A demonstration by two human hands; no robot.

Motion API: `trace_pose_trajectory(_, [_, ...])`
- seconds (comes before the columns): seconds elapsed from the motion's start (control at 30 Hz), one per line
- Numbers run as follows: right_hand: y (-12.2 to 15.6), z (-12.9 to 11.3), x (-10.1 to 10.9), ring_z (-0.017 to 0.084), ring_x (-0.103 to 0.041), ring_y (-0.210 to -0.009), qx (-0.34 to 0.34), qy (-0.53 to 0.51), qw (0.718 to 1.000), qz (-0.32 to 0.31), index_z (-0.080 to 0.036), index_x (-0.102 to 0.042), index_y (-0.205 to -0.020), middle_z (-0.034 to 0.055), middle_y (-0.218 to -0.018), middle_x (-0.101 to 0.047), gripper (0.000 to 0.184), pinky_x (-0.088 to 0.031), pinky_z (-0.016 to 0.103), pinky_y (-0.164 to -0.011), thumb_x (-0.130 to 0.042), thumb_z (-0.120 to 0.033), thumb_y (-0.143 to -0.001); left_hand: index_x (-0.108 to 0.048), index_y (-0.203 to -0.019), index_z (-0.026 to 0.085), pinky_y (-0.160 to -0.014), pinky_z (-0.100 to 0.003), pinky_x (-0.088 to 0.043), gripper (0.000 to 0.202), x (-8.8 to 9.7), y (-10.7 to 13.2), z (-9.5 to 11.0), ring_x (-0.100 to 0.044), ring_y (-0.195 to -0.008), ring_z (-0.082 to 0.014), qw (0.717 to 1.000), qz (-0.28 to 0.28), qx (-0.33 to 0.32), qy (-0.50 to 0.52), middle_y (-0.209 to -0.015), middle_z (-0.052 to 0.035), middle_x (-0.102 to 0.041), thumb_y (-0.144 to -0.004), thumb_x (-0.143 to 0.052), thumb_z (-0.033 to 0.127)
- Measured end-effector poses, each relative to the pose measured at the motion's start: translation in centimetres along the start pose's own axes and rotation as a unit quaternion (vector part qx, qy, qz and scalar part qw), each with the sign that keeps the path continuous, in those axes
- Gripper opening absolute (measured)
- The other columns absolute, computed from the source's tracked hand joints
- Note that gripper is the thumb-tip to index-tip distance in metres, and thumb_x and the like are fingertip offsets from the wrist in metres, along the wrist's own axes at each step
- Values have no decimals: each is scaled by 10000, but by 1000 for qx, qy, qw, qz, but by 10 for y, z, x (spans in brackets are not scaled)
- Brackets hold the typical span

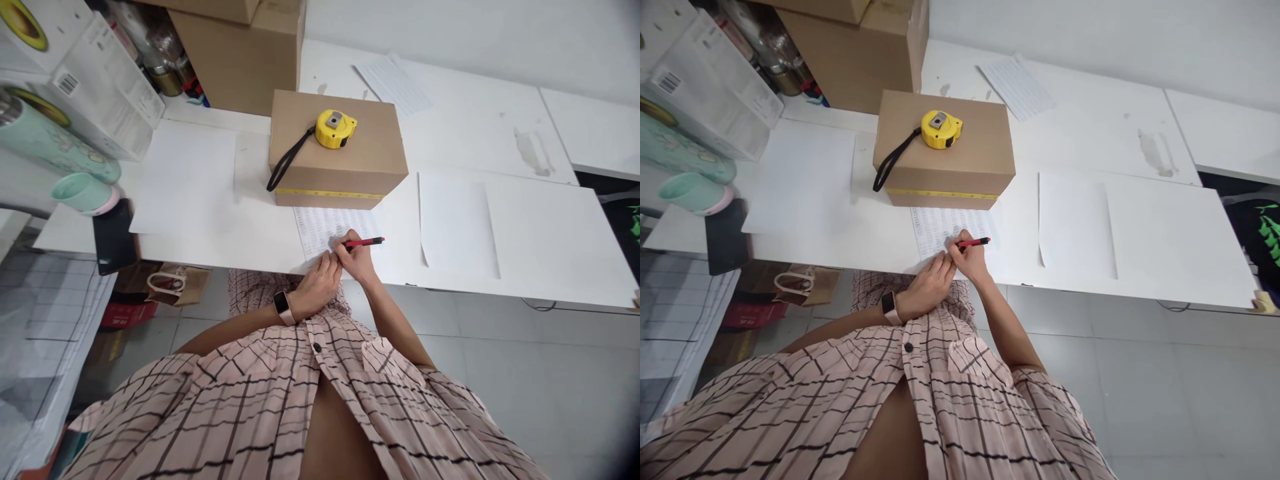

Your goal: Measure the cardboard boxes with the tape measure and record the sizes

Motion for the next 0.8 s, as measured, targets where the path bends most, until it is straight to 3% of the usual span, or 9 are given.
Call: trace_pose_trajectory(0.8, [0,0,3,119,-394,-594,-23,-12,1000,18,-241,-432,-705,-62,-626,-409,210,-338,283,-581,-611,-256,-812,-469,-1468,-99,-1170,-481,-434,510,2,2,1,-535,-1392,-362,1000,5,-3,0,-1482,-320,-522,-1028,-305,99])
Point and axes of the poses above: each hand's wrist, its own y-axis away from the middle knuckle, its own x-axis out of the back of the hand, z = x × y, the point moved 6 cm from there along -y, towards the middle knuckle
